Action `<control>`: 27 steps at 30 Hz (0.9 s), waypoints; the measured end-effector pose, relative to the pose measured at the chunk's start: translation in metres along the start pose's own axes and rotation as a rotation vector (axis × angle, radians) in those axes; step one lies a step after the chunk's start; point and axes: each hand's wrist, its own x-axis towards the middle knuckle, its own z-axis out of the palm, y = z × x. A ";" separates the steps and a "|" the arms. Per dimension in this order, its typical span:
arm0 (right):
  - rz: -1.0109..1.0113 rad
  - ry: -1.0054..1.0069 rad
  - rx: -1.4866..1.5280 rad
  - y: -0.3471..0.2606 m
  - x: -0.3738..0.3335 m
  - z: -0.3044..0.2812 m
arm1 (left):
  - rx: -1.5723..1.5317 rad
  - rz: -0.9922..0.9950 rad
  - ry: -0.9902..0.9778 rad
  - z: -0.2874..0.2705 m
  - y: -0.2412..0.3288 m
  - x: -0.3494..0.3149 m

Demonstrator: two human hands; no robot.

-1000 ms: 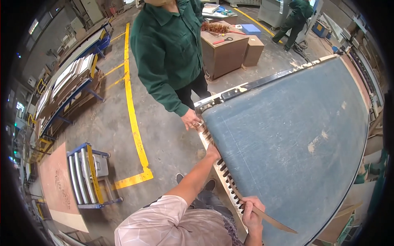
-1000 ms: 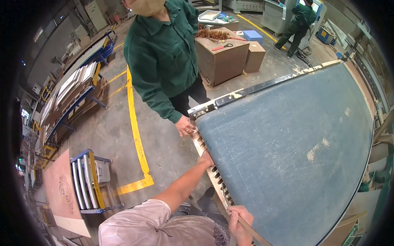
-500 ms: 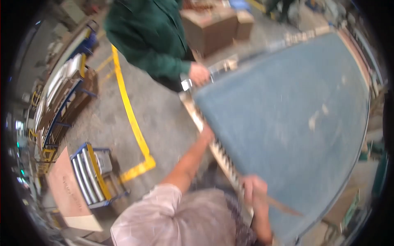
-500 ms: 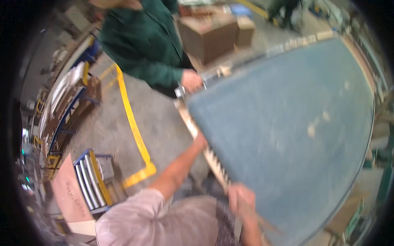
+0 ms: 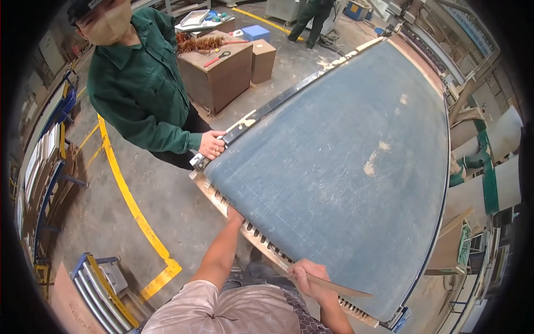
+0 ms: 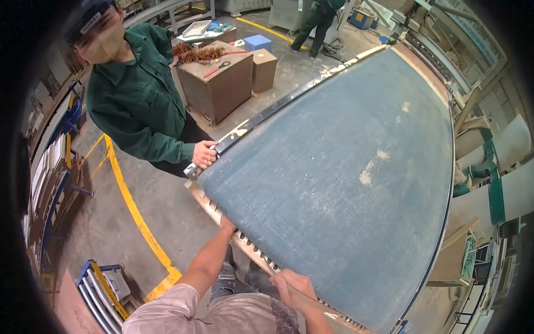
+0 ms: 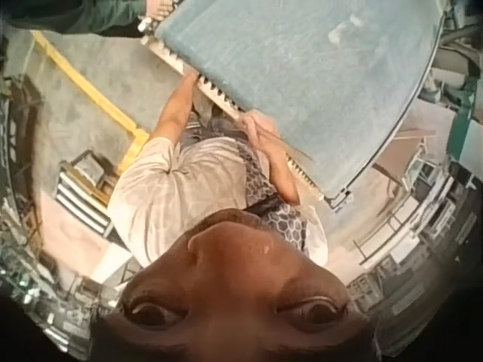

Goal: Assembling or repairing a large industrial conveyor belt by inserting and aligning wooden slats.

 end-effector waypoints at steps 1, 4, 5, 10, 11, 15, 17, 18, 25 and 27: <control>0.008 0.026 -0.012 0.000 -0.006 0.004 | 0.002 0.021 -0.021 -0.004 0.024 -0.016; 0.040 0.033 -0.068 -0.004 -0.011 0.018 | 0.175 -0.022 -0.186 -0.017 0.056 -0.028; 0.055 0.035 -0.066 -0.005 -0.010 0.022 | 0.214 0.080 -0.086 -0.016 0.045 -0.018; 0.140 0.089 -0.096 -0.013 -0.007 0.043 | 0.032 -0.125 -0.472 -0.021 0.018 0.029; 0.155 0.134 -0.009 -0.017 -0.005 0.045 | 0.167 0.139 -0.236 -0.020 -0.006 0.038; 0.199 0.232 -0.078 -0.028 0.002 0.051 | 0.426 0.420 -0.239 -0.019 -0.012 0.045; 0.201 0.257 -0.064 -0.033 0.007 0.057 | 0.797 0.527 -0.341 -0.026 0.002 0.051; 0.199 0.294 -0.053 -0.031 0.006 0.062 | 0.842 0.458 -0.433 -0.023 0.016 0.047; 0.326 0.421 0.041 0.003 0.008 0.096 | 0.590 0.367 -0.617 -0.032 0.025 0.051; 0.295 0.420 -0.019 -0.001 -0.002 0.101 | 0.794 0.469 -0.665 -0.028 0.029 0.052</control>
